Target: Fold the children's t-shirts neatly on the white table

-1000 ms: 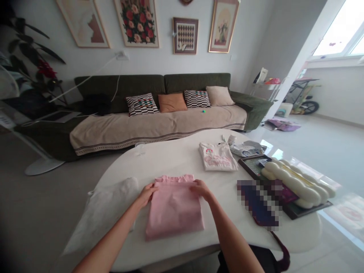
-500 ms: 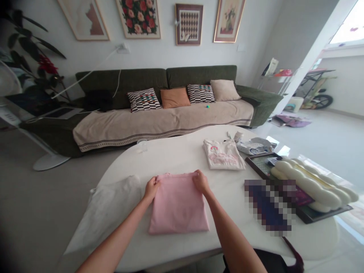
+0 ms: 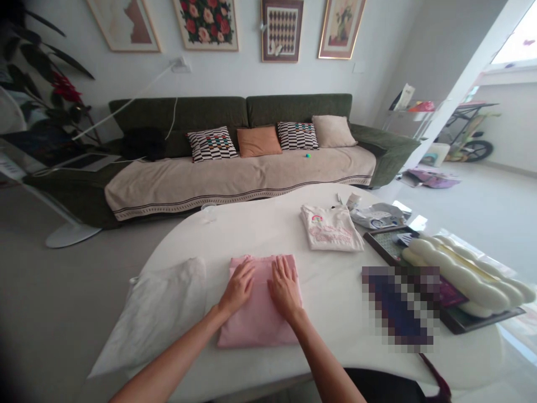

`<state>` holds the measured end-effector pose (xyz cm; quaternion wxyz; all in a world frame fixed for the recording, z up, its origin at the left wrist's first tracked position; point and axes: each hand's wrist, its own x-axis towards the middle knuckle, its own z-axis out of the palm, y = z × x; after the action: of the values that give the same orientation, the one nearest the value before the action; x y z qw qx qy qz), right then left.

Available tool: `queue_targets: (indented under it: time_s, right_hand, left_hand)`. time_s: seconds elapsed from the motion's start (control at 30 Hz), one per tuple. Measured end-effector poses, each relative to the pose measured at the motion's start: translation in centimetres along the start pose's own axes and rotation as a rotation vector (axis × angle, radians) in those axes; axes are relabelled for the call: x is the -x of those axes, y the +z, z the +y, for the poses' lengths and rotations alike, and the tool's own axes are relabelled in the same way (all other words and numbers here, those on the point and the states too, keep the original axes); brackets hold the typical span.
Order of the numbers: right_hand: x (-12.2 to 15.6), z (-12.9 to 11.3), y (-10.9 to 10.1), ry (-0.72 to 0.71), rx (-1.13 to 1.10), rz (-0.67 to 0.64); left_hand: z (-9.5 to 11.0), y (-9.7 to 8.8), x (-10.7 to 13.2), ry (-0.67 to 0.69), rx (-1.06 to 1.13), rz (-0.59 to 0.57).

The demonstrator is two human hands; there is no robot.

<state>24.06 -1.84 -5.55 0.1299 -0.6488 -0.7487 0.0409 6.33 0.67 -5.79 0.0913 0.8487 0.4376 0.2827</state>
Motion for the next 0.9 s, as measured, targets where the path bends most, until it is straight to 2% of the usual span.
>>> queue_targets:
  time_s: [0.1,0.23,0.37,0.43,0.5,0.6,0.7,0.8,0.9]
  right_hand:
    - [0.7,0.6,1.2,0.113,0.009,-0.051]
    - [0.6,0.9,1.8,0.138,-0.048,-0.038]
    - [0.6,2.0,0.3,0.208,-0.462,0.034]
    - [1.7,3.4,-0.8,0.334,-0.645,0.103]
    - [3.6,4.9,-1.8,0.482,-0.71,0.137]
    - [7.0,6.2,-2.4,0.61,-0.8,0.041]
    - [8.9,6.0,-2.5,0.634,-0.94,-0.109]
    - [8.7,5.4,-2.7,0.629,-1.049,-0.209]
    - [7.8,5.2,-3.2,0.594,-1.141,-0.258]
  left_hand:
    - [-0.2,0.0,0.1,0.046,-0.112,-0.138]
    - [-1.0,0.0,0.1,0.038,-0.209,-0.193]
    - [-1.2,0.5,0.2,0.024,-0.251,-0.197]
    - [-1.2,0.7,0.3,0.02,-0.261,-0.198]
    - [-1.2,0.8,0.3,0.013,-0.268,-0.192]
    - [-1.2,1.0,0.3,0.004,-0.278,-0.186]
    - [-1.2,1.2,0.3,0.005,-0.292,-0.187]
    - [-1.2,1.3,0.4,-0.011,-0.297,-0.196]
    - [-1.0,1.2,0.6,-0.033,-0.297,-0.2]
